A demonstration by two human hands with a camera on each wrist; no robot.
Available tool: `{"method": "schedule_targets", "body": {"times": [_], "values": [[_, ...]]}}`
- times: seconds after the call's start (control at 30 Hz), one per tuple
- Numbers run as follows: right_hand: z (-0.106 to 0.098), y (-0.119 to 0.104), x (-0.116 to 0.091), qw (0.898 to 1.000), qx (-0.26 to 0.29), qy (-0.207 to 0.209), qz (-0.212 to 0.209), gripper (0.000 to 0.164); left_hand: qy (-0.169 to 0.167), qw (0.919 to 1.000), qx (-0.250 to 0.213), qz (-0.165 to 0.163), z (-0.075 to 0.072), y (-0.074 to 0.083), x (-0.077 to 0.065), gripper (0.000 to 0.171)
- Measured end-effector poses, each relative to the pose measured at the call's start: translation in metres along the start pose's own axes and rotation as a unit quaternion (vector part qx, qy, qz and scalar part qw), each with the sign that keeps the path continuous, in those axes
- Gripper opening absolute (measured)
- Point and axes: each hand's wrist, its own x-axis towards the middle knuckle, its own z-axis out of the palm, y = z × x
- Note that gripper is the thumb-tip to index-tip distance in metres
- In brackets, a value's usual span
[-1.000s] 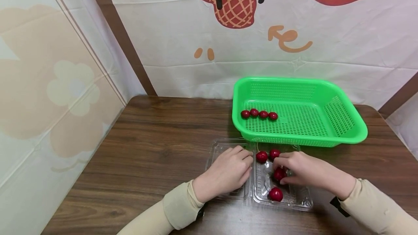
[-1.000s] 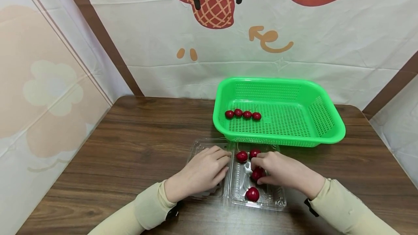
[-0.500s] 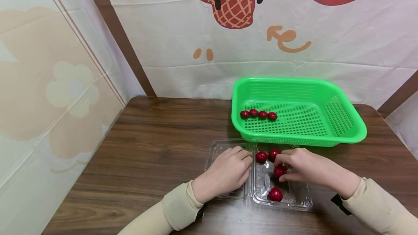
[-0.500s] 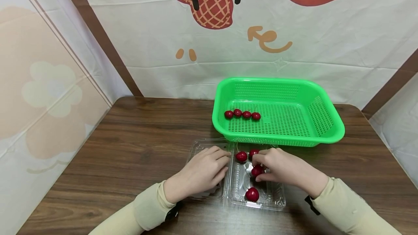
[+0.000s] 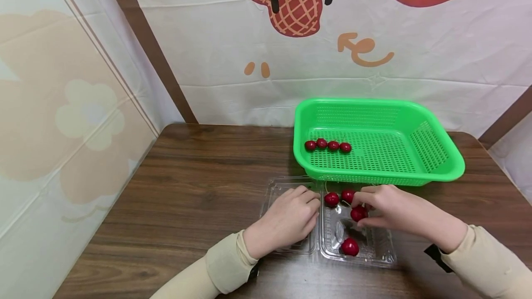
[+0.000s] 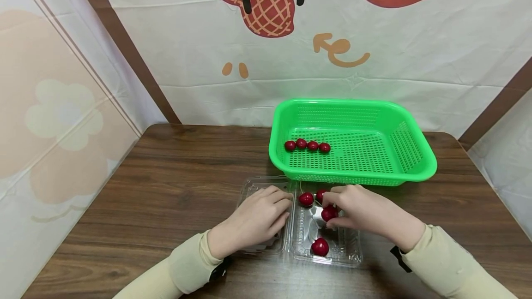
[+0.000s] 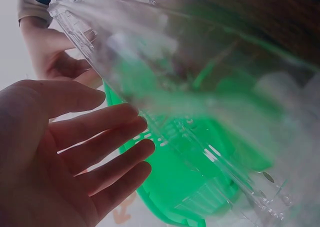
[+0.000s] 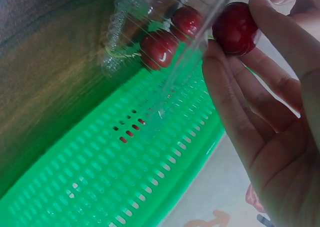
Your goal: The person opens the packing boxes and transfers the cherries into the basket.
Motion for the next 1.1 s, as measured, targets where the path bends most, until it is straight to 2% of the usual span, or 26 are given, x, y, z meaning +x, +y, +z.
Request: {"method": "schedule_targets", "body": {"times": [0.23, 0.73, 1.1], "values": [[-0.007, -0.002, 0.001, 1.0, -0.006, -0.003, 0.008, 0.025, -0.001, 1.0, -0.001, 0.001, 0.0, 0.0, 0.0, 0.019], [-0.015, 0.003, 0.001, 0.998, -0.036, 0.046, -0.016, 0.025, 0.002, 1.0, 0.001, -0.003, 0.0, -0.001, 0.001, 0.019], [-0.021, -0.001, 0.001, 0.997, -0.038, 0.059, -0.019, 0.027, 0.001, 1.0, -0.003, -0.003, 0.0, 0.0, 0.0, 0.019]]}}
